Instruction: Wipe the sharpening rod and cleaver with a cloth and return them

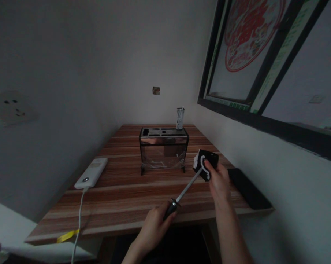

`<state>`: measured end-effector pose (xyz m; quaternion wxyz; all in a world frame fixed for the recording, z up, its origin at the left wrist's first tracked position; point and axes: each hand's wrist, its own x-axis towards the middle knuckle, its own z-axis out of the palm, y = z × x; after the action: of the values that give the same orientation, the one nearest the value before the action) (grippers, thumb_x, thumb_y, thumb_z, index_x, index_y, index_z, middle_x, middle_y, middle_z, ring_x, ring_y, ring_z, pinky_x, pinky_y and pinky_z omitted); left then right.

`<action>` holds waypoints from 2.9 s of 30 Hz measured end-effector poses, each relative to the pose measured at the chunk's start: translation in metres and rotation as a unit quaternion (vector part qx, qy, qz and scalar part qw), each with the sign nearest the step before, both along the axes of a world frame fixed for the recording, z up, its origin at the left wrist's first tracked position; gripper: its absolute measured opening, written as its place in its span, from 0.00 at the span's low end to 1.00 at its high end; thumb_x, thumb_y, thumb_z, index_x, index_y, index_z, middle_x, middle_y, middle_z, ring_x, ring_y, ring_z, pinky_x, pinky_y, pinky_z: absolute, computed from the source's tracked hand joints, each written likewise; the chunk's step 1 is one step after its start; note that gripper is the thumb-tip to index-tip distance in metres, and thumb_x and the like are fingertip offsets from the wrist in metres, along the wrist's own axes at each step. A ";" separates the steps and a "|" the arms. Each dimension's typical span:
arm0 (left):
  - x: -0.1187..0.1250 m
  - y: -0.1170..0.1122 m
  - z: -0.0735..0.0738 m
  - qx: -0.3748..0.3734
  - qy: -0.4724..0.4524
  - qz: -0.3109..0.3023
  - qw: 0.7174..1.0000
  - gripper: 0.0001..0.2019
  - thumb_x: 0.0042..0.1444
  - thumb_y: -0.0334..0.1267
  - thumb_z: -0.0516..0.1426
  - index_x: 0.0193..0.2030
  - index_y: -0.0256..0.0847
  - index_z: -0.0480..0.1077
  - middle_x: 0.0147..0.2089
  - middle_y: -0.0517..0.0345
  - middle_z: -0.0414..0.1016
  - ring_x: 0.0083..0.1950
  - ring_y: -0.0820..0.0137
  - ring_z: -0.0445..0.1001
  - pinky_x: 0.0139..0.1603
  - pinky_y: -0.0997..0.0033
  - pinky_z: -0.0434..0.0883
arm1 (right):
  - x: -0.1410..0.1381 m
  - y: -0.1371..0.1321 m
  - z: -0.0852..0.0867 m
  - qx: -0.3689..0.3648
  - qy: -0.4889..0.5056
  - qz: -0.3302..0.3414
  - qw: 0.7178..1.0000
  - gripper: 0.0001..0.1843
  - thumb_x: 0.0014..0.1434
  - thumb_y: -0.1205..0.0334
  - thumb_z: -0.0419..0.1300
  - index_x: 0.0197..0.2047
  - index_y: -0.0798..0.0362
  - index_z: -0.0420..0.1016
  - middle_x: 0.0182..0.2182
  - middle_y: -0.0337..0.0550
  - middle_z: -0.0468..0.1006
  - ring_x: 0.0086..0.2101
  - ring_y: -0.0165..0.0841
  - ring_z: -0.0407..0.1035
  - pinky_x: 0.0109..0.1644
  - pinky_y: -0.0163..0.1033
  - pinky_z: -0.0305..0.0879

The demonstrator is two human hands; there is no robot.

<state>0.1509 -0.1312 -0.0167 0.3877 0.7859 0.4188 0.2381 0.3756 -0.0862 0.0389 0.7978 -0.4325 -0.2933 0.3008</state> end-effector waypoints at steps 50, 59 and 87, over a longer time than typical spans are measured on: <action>0.003 0.003 -0.005 -0.007 -0.033 0.013 0.999 0.11 0.61 0.40 0.50 0.44 0.38 0.69 0.36 0.56 0.76 0.36 0.67 0.73 0.37 0.76 0.63 | -0.065 -0.038 -0.046 -0.099 -0.121 0.141 0.978 0.16 0.48 0.52 0.65 0.34 0.57 0.76 0.27 0.43 0.78 0.28 0.33 0.70 0.31 0.35 0.66; 0.000 0.002 -0.005 -0.011 -0.026 -0.004 1.000 0.12 0.62 0.42 0.49 0.45 0.40 0.68 0.35 0.59 0.75 0.37 0.68 0.73 0.39 0.76 0.63 | -0.033 -0.020 -0.025 -0.055 -0.083 0.094 0.991 0.16 0.46 0.54 0.67 0.35 0.56 0.77 0.29 0.43 0.79 0.29 0.33 0.71 0.33 0.36 0.68; 0.001 0.001 0.000 -0.003 0.020 0.009 1.000 0.13 0.61 0.42 0.47 0.44 0.39 0.68 0.35 0.56 0.76 0.37 0.67 0.74 0.36 0.75 0.64 | -0.039 -0.018 -0.020 -0.053 -0.057 0.087 0.993 0.16 0.45 0.53 0.67 0.33 0.55 0.77 0.30 0.43 0.80 0.31 0.35 0.73 0.35 0.38 0.69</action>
<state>0.1518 -0.1304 -0.0170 0.3790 0.7855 0.4347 0.2245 0.3364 -0.1037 0.0191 0.7264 -0.4635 -0.3586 0.3591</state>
